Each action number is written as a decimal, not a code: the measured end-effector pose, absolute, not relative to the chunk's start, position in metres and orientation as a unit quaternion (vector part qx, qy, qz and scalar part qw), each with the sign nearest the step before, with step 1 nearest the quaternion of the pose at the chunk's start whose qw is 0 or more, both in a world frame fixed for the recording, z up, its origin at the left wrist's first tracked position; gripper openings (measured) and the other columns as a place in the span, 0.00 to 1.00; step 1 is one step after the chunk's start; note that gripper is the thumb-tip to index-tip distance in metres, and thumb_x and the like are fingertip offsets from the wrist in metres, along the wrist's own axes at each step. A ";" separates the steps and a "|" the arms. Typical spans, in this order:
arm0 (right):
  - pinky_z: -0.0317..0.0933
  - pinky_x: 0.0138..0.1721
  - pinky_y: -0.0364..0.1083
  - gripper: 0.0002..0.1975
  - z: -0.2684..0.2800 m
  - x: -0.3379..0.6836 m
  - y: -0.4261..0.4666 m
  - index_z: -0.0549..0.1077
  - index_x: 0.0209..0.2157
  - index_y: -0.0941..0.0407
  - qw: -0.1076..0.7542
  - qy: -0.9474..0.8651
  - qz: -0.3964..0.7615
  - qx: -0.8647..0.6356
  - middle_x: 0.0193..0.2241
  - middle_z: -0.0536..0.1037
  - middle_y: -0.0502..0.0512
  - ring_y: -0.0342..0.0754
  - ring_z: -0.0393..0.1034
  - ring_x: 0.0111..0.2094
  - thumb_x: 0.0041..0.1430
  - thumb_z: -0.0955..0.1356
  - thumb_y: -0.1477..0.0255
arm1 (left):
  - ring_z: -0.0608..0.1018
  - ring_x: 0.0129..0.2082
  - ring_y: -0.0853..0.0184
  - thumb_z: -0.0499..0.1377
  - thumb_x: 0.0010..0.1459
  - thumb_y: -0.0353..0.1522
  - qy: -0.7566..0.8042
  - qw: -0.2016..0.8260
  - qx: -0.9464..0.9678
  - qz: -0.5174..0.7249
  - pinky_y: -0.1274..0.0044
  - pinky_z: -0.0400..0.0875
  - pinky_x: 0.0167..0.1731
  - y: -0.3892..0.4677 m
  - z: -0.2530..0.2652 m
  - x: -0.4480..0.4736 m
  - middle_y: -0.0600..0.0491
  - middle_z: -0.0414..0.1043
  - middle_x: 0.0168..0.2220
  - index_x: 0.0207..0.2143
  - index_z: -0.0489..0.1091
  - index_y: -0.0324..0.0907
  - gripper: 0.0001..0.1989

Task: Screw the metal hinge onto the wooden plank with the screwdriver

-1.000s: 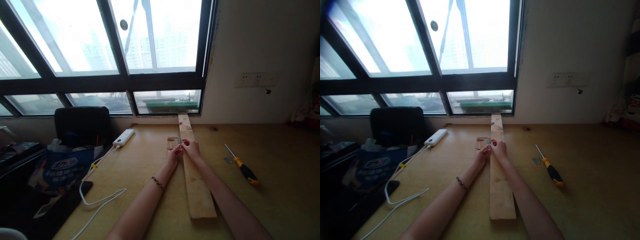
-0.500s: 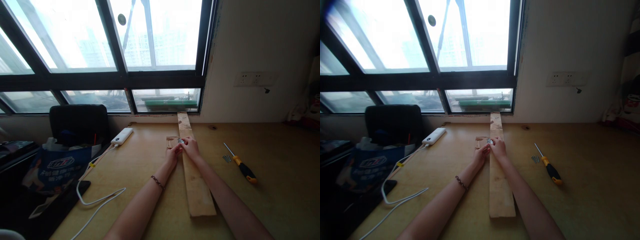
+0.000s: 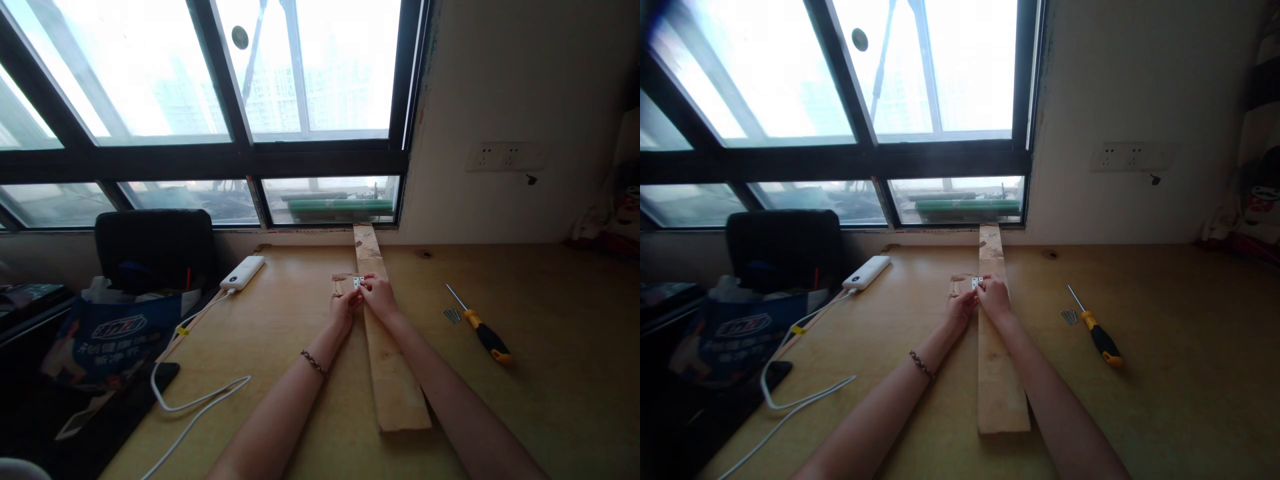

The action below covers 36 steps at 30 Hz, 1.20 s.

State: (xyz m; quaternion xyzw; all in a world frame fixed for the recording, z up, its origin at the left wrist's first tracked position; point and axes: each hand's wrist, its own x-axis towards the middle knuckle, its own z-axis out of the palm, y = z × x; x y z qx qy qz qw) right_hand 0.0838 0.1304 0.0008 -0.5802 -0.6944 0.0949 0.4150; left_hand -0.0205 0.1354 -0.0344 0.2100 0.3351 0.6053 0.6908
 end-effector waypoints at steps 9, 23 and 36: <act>0.60 0.42 0.42 0.08 0.000 0.083 0.127 0.77 0.28 0.58 0.407 -0.698 0.087 -0.582 0.37 0.75 0.58 0.45 0.69 0.37 0.52 0.65 0.75 | 0.73 0.19 0.74 0.61 0.40 0.22 0.341 0.691 0.213 0.601 0.83 0.68 0.22 0.136 -0.034 -0.021 0.49 0.74 0.24 0.26 0.72 0.32 0.06; 0.60 0.35 0.42 0.10 0.015 0.177 0.079 0.76 0.31 0.57 0.419 -0.651 -0.010 -0.634 0.30 0.76 0.56 0.45 0.69 0.31 0.54 0.62 0.74 | 0.73 0.18 0.74 0.62 0.39 0.22 0.355 0.682 0.213 0.603 0.82 0.69 0.23 0.139 -0.037 -0.021 0.53 0.71 0.20 0.24 0.68 0.34 0.06; 0.54 0.24 0.43 0.09 0.003 0.255 0.053 0.77 0.28 0.52 0.163 -0.535 -0.024 -0.829 0.28 0.78 0.58 0.50 0.72 0.29 0.48 0.65 0.72 | 0.72 0.18 0.74 0.61 0.39 0.21 0.350 0.685 0.212 0.603 0.83 0.69 0.22 0.137 -0.033 -0.020 0.53 0.72 0.21 0.24 0.69 0.34 0.06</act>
